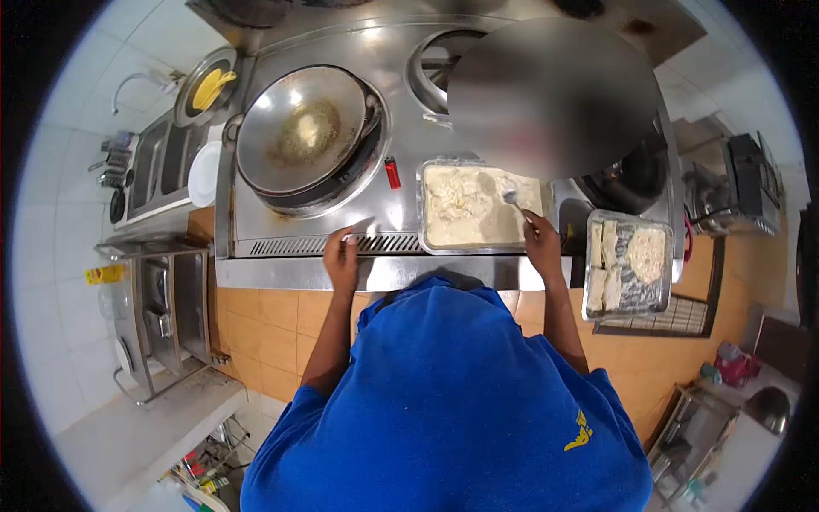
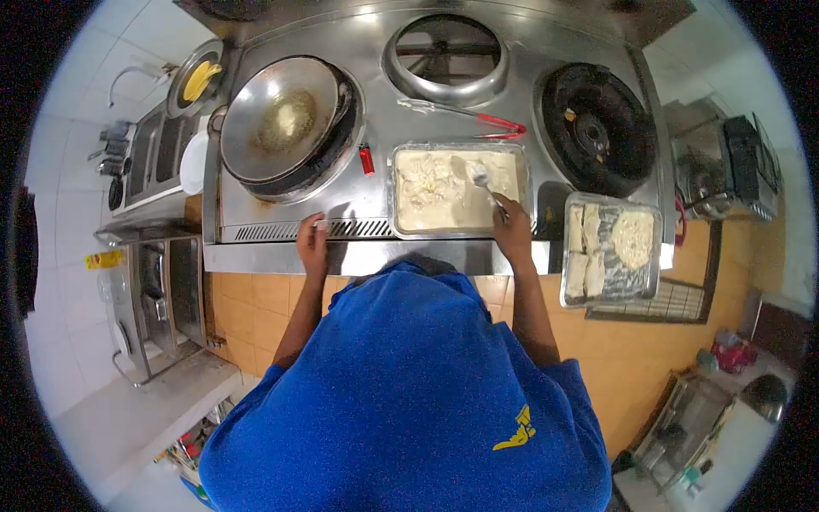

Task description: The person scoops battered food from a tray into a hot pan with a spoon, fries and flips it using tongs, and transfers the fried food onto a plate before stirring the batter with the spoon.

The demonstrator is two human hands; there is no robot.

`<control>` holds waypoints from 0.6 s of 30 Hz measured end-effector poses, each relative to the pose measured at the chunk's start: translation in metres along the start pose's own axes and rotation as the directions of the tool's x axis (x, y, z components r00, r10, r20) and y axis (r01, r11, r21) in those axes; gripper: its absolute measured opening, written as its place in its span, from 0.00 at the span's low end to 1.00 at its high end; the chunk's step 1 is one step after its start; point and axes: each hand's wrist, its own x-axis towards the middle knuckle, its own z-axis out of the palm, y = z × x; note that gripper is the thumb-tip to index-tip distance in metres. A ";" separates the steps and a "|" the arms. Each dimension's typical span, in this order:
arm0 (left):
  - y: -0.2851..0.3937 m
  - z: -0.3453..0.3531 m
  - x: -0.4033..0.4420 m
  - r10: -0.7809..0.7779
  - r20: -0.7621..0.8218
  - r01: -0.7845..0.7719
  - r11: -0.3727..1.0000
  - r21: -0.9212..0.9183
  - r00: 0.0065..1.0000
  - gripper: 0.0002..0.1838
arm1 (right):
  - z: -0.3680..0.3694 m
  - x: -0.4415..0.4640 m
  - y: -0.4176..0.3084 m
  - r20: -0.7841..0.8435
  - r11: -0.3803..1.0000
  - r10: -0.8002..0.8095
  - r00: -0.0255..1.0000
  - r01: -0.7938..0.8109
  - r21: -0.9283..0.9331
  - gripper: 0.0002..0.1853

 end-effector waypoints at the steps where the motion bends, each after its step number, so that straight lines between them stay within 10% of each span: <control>1: -0.009 -0.014 0.001 0.051 -0.019 -0.051 0.999 -0.010 0.999 0.10 | 0.007 -0.001 -0.009 0.004 1.000 0.002 1.000 -0.002 0.011 0.16; 18: -0.061 -0.128 0.018 0.126 0.096 -0.123 0.992 -0.043 0.987 0.13 | 0.088 -0.070 -0.098 -0.034 0.984 0.177 0.984 -0.176 0.043 0.16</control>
